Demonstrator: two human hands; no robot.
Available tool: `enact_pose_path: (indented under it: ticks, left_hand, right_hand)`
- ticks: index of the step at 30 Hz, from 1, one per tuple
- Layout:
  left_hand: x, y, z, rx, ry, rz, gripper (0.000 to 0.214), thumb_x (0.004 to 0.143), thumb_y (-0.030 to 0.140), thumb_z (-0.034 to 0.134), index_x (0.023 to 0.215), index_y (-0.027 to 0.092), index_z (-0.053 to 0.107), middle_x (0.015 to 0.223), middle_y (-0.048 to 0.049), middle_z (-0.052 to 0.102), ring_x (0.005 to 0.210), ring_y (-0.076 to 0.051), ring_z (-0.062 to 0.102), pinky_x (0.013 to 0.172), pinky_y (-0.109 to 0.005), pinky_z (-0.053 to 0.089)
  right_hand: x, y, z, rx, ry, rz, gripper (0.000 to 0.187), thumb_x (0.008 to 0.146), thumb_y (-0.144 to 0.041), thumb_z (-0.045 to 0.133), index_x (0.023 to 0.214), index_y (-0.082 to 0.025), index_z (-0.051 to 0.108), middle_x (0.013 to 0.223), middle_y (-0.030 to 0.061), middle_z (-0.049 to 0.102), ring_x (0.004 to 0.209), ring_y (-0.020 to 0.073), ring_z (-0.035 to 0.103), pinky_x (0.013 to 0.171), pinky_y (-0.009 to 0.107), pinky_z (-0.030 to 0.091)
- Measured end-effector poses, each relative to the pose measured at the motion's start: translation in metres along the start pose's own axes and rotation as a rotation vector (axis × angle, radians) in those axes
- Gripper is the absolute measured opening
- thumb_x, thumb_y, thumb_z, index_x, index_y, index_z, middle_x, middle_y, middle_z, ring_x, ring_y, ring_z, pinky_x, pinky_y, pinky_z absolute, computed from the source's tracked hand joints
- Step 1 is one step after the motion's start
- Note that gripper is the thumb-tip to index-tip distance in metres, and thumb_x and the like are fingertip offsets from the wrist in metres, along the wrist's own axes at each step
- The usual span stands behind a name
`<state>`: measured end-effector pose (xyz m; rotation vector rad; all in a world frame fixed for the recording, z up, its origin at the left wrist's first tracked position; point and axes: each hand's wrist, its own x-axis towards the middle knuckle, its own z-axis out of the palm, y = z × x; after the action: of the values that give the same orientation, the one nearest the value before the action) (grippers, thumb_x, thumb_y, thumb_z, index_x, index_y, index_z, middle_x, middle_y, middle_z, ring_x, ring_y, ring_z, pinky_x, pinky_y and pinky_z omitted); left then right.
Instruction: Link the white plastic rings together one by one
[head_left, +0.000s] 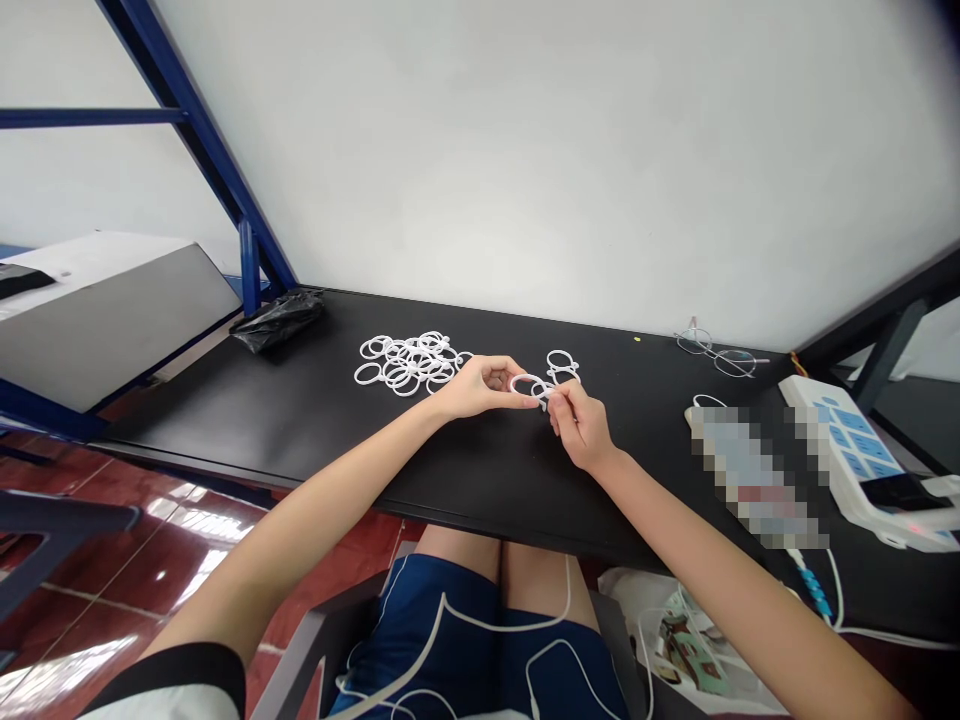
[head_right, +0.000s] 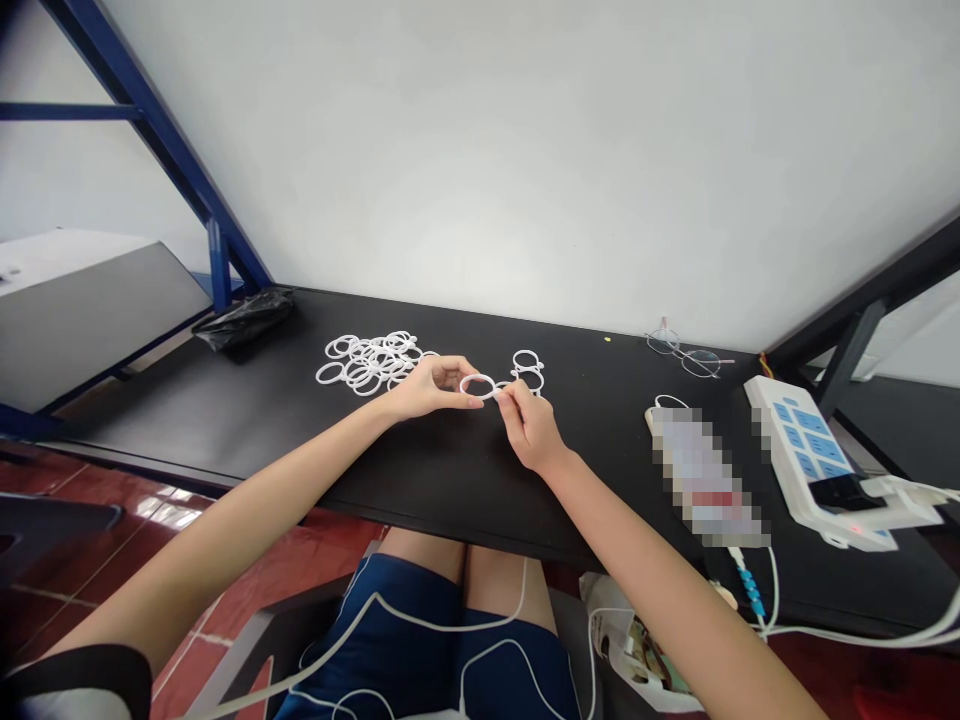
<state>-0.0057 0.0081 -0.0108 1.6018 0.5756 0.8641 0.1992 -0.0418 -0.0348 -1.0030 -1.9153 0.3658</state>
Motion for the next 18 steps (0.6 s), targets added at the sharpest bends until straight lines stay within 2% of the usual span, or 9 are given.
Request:
enact_pose_path:
  ticks: [18]
  left_hand:
    - [-0.0006,0.0047,0.0005,0.013,-0.002,-0.018,0.041,0.064,0.036,0.085,0.09,0.01,0.067,0.067,0.0033,0.051,0.061,-0.007,0.047,0.058,-0.023,0.035]
  right_hand:
    - [-0.0019,-0.0014,0.001,0.008,-0.004,0.005,0.028,0.102,-0.037,0.036,0.079,-0.023,0.043,0.053,-0.0052,0.046,0.045,0.0108,0.044,0.05,0.026,0.036]
